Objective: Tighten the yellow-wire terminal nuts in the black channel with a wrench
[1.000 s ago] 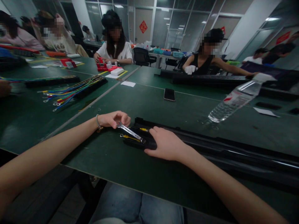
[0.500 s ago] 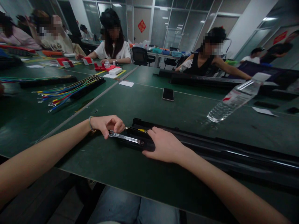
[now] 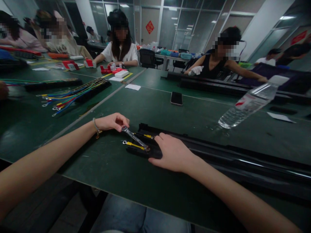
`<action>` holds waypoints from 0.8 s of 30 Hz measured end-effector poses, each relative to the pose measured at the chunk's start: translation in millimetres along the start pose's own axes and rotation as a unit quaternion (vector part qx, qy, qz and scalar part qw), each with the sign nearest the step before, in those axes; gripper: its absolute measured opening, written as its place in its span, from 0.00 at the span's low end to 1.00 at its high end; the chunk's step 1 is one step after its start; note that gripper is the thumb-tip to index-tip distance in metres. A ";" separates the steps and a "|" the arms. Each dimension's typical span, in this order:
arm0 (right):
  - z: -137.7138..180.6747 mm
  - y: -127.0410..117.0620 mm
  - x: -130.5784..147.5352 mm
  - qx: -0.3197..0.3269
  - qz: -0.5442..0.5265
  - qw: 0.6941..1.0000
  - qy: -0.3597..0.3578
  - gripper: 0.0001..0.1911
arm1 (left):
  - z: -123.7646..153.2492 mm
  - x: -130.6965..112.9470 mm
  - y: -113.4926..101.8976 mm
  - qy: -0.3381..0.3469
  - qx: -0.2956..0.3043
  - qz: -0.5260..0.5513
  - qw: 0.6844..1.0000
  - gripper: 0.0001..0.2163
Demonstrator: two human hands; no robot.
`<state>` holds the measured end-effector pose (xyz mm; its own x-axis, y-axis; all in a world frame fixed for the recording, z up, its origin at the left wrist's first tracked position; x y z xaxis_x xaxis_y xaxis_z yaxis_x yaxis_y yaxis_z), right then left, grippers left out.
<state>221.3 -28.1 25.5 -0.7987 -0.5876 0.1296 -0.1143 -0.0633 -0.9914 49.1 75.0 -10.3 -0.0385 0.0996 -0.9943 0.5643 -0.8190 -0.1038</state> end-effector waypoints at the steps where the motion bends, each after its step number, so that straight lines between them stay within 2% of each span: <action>1: 0.1 0.0 -0.1 -0.001 -0.001 1.000 0.001 0.26 | 0.4 0.0 0.8 0.001 0.006 0.001 1.000 0.12; 10: -0.2 1.0 -0.1 -0.002 -0.006 1.000 0.003 0.27 | 5.5 -9.3 25.9 -0.014 0.087 0.033 0.996 0.13; 16: 0.5 1.2 -0.9 -0.001 -0.014 1.000 0.004 0.27 | 9.3 -11.0 39.2 -0.026 0.135 0.014 0.990 0.14; 19: 0.7 1.2 -1.1 0.001 -0.017 1.000 0.003 0.26 | 8.3 -10.9 37.4 -0.020 0.129 0.013 0.991 0.14; 24: 0.7 0.4 -0.4 0.004 -0.017 1.000 0.006 0.27 | 4.9 -6.7 21.1 -0.004 0.070 0.025 0.997 0.13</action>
<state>222.0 -28.4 25.1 -0.8015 -0.5751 0.1639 -0.1374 -0.0896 -0.9864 57.2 54.3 -5.9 -0.0205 0.0525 -0.9984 0.4454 -0.8936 -0.0561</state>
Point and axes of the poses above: each hand's wrist, its own z-axis away from the middle knuckle, its own y-axis out of the palm, x = y × z, the point moved 7 cm from there along -z, towards the middle knuckle
